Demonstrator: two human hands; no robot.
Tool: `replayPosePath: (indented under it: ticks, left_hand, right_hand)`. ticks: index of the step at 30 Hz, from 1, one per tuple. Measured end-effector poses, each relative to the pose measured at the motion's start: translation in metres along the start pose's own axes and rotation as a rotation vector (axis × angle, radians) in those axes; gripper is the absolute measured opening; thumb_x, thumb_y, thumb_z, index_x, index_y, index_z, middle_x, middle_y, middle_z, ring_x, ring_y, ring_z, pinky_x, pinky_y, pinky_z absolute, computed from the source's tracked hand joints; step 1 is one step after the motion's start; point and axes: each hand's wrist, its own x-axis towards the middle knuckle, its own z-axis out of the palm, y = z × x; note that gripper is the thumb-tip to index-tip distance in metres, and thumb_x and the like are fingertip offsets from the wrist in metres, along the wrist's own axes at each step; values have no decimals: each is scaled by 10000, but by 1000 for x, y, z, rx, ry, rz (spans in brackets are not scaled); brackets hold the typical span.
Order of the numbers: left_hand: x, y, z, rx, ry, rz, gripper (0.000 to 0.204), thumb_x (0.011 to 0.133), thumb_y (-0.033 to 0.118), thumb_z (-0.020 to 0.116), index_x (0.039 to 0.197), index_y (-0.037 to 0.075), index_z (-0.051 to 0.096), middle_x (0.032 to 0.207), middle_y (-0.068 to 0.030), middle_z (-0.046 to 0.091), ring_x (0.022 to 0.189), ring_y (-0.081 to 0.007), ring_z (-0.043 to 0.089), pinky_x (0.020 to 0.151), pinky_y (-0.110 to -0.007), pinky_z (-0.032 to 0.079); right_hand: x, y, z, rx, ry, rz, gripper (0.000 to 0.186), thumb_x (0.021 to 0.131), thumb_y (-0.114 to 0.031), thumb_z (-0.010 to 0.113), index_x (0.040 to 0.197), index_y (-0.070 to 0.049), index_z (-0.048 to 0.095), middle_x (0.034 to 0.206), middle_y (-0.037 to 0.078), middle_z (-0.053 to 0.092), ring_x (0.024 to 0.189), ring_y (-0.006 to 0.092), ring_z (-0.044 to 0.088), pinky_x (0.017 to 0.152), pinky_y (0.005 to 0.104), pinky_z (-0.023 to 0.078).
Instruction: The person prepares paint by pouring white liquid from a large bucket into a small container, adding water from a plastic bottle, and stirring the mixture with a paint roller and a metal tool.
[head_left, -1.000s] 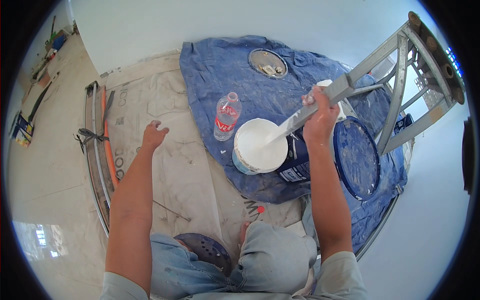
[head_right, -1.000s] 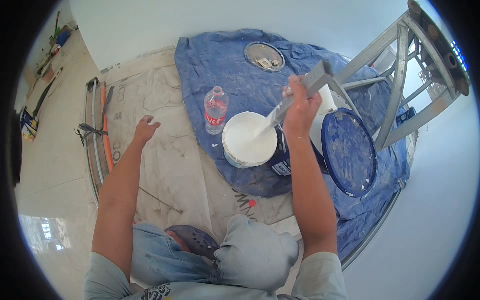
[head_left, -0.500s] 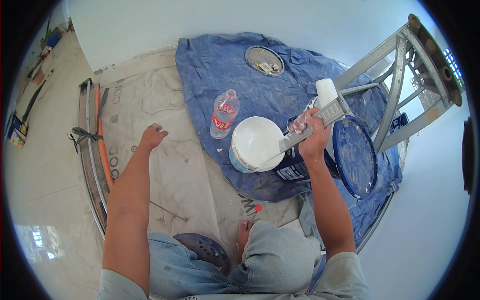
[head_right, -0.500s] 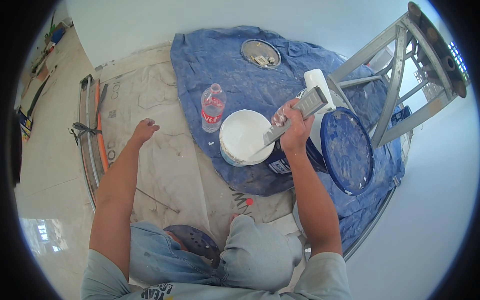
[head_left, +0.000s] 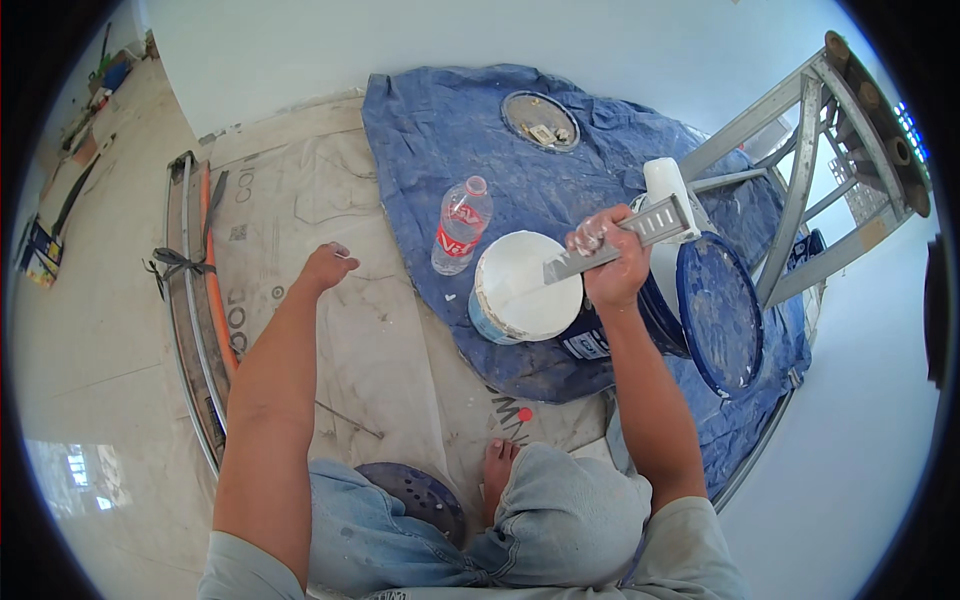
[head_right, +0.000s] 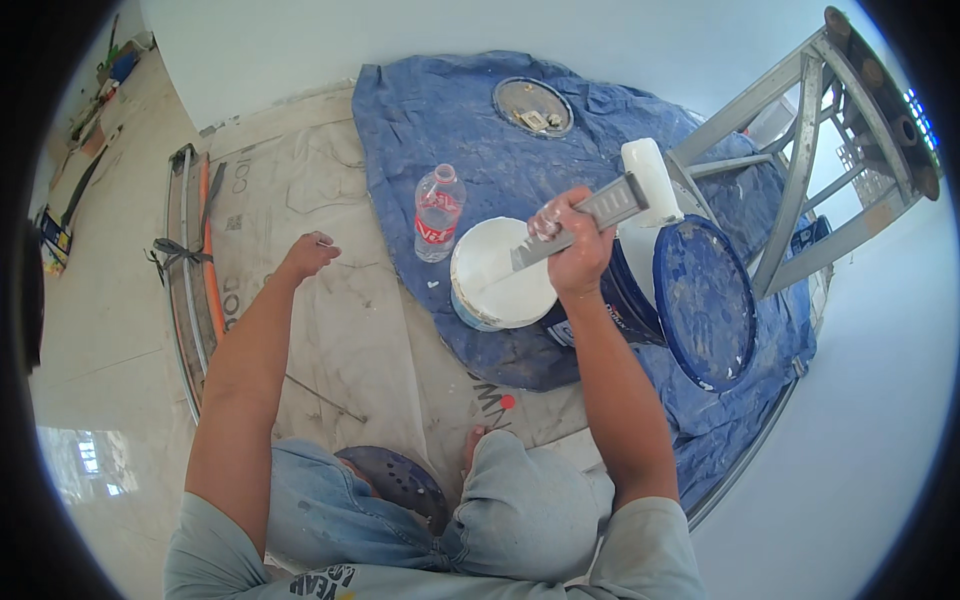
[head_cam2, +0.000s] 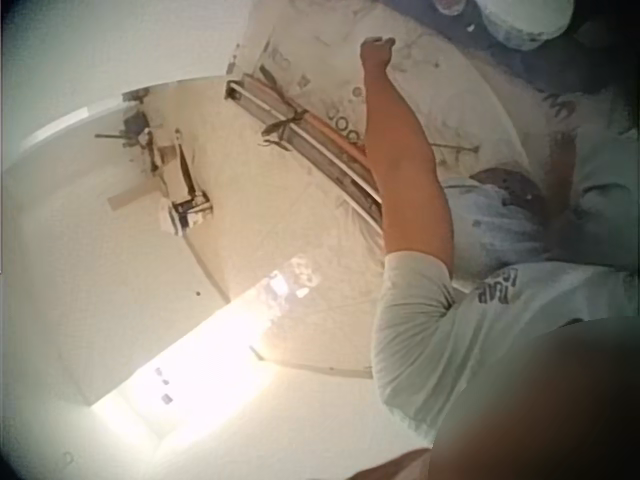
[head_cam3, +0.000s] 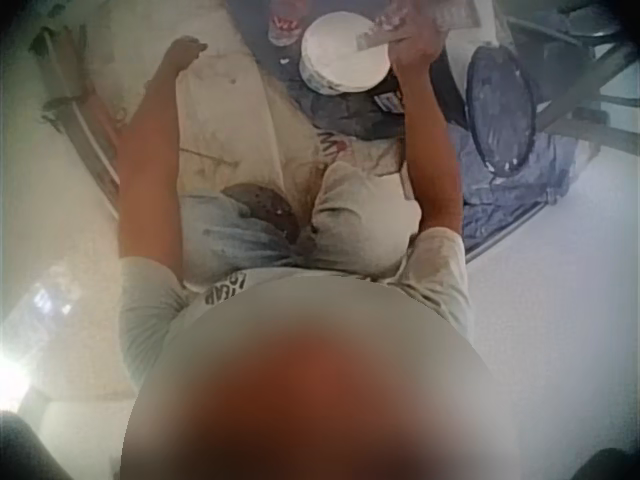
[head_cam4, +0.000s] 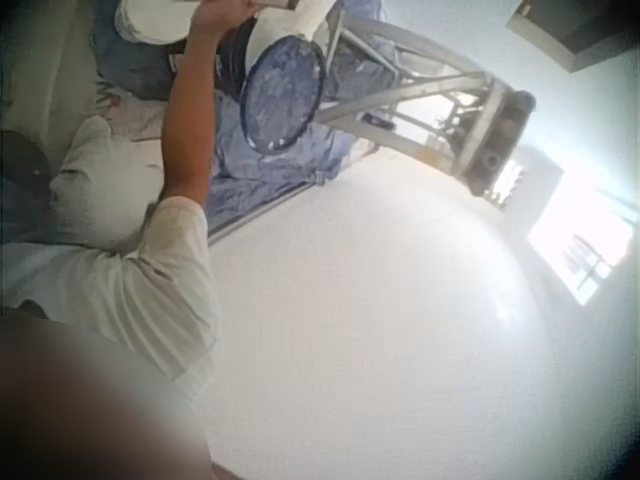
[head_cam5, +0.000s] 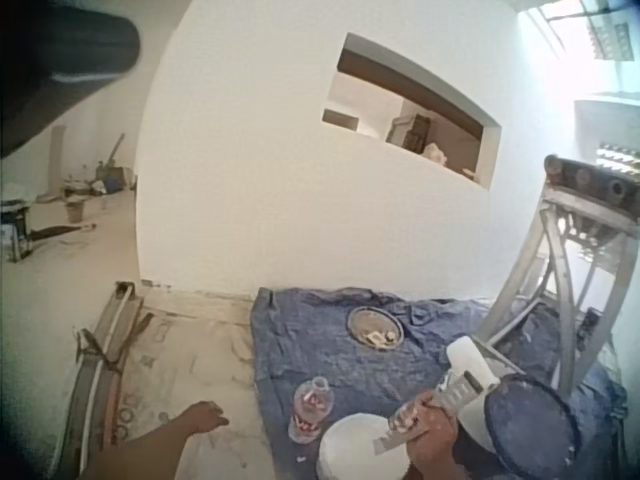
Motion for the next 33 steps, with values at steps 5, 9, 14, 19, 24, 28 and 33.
replayPosePath:
  ticks: [5,9,14,19,24,28,33]
  left_hand:
    - [-7,26,12,-55,-84,-16,499,775,302,734,1132,-34,641,1011,-179,697,846,-239,687,792,-350,530]
    - [-7,23,9,-58,-94,-16,488,779,282,735,1129,-42,636,960,-167,702,765,-224,684,746,-342,532]
    - [-8,36,11,-29,-118,-8,495,777,281,738,1129,-50,630,963,-171,699,779,-228,683,749,-346,532]
    - [-7,34,11,-20,-134,-11,518,777,280,740,1155,-51,617,974,-177,701,803,-235,686,765,-350,533]
    - [-6,35,14,-1,-143,-5,528,779,281,741,1172,-47,611,989,-182,703,831,-240,688,790,-350,531]
    - [-5,35,13,39,-157,-4,525,784,280,742,1174,-44,610,991,-185,704,841,-239,690,800,-350,530]
    - [-5,38,16,18,-168,-10,525,785,291,740,1168,-43,613,995,-186,706,848,-239,695,803,-352,532]
  right_hand:
    - [-1,-26,-6,-143,118,36,78,786,-88,522,747,-26,492,634,66,466,530,144,449,531,318,414]
    - [3,-10,5,-363,57,-91,77,787,-83,534,763,-18,500,653,65,486,554,142,451,554,324,423]
    - [2,10,8,-284,-35,-139,94,801,-111,521,778,-28,482,682,67,473,605,144,432,619,344,428]
    - [-1,-10,-7,-3,20,29,99,809,-119,520,776,-34,480,679,64,472,588,145,424,599,350,425]
    - [-1,-21,-2,-294,65,27,95,814,-101,519,762,-26,491,666,62,475,569,149,428,583,344,429]
    - [0,4,7,-420,-21,-148,74,809,-73,516,764,-16,503,665,73,481,572,152,442,590,343,436]
    - [4,11,2,33,3,-77,60,800,-49,518,757,-8,517,649,72,506,556,147,478,541,312,424]
